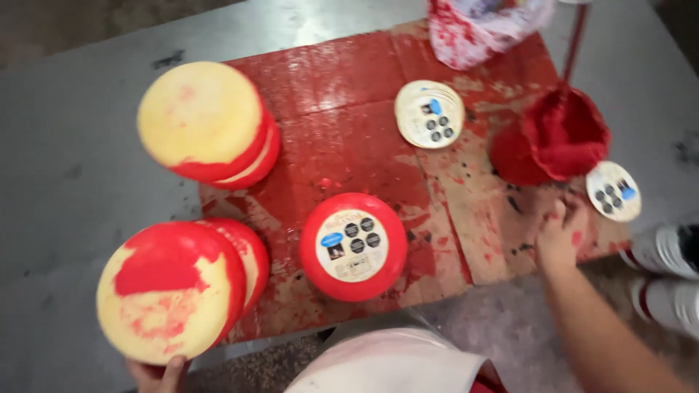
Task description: Painting cheese wheels with red coating using a roller, applying labels, and placing them into a plastic crate.
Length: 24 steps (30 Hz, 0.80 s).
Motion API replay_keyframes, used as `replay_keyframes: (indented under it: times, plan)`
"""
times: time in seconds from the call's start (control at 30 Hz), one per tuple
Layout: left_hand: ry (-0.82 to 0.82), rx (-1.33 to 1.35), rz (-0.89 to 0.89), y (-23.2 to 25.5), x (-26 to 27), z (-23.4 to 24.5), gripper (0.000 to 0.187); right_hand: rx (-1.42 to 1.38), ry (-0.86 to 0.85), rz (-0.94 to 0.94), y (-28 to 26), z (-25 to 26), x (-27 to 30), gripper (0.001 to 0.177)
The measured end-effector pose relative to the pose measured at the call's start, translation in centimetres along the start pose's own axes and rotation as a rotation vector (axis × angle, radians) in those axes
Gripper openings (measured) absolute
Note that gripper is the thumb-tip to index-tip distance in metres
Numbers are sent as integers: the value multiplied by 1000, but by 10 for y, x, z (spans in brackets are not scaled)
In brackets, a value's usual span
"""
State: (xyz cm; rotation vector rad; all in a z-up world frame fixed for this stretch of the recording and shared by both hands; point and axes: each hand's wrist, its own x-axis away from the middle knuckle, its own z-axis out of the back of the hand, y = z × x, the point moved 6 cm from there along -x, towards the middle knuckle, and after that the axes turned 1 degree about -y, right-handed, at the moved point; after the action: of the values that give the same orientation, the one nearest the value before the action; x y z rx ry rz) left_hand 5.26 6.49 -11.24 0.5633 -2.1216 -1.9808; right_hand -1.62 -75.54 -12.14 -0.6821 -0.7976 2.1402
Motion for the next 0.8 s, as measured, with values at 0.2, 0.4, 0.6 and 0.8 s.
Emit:
replay_keyframes:
  times: [0.2, 0.4, 0.6, 0.8]
  plan:
    - [14, -247, 468, 50, 9, -43, 96, -34, 8, -324, 9, -12, 18, 45]
    - [73, -211, 495, 22, 14, -20, 92, -268, 213, 437, 7, -5, 8, 39]
    - [-52, -102, 432, 44, 4, -42, 121, -239, -382, -26, -178, -39, 80, 26]
    - [-91, -97, 546, 42, 6, -46, 136, -590, -921, -235, -269, -121, 165, 38]
